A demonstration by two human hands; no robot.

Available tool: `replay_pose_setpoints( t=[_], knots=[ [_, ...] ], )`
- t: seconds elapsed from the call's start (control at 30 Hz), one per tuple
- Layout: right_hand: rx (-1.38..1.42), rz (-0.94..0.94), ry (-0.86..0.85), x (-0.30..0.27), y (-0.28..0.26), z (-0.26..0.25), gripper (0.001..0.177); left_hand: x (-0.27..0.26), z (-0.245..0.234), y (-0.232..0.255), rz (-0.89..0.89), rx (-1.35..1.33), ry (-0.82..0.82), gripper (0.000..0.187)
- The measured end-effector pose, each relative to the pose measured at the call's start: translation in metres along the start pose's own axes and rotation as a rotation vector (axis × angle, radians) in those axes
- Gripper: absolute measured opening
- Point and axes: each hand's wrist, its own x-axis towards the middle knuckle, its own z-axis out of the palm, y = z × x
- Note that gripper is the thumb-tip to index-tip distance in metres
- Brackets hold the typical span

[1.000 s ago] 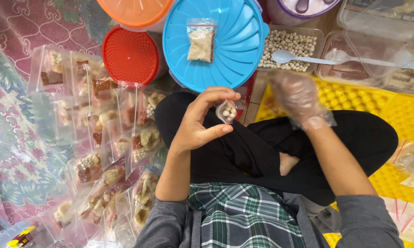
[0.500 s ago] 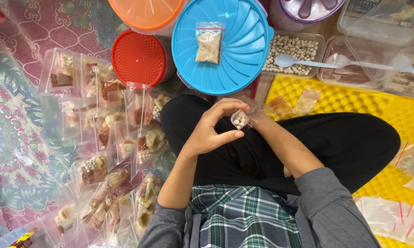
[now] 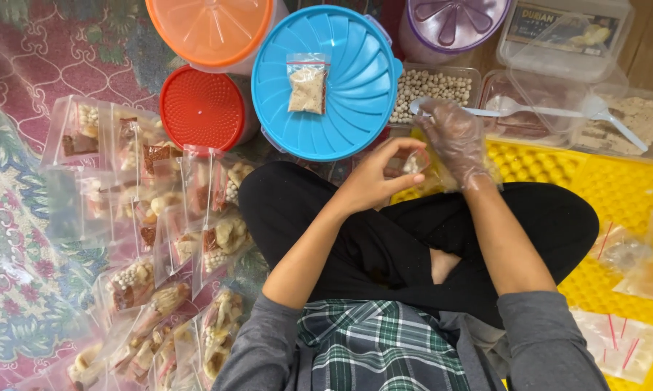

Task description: Packaging various food items like beans and snacks into small plastic bags while sitting on the floor.

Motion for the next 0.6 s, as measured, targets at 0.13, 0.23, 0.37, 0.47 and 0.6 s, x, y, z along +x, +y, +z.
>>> replay_pose_setpoints(
  t=[0.13, 0.23, 0.37, 0.47, 0.6],
  knots=[
    [-0.268, 0.022, -0.106, -0.005, 0.053, -0.011, 0.021, 0.021, 0.005, -0.023, -0.019, 0.092, 0.033, 0.054],
    [-0.203, 0.343, -0.284, 0.015, 0.066, -0.027, 0.026, 0.040, 0.009, -0.056, 0.020, 0.187, 0.057, 0.053],
    [-0.414, 0.128, -0.506, 0.030, 0.062, -0.033, 0.023, 0.067, 0.015, -0.110, 0.181, 0.410, 0.164, 0.053],
    [-0.295, 0.202, -0.510, 0.024, 0.080, -0.017, 0.031, 0.072, 0.009, -0.126, 0.227, 0.456, 0.218, 0.052],
    [-0.434, -0.020, -0.459, 0.038, 0.051, -0.080, 0.023, 0.076, 0.004, -0.124, 0.223, 0.474, 0.248, 0.051]
  ],
)
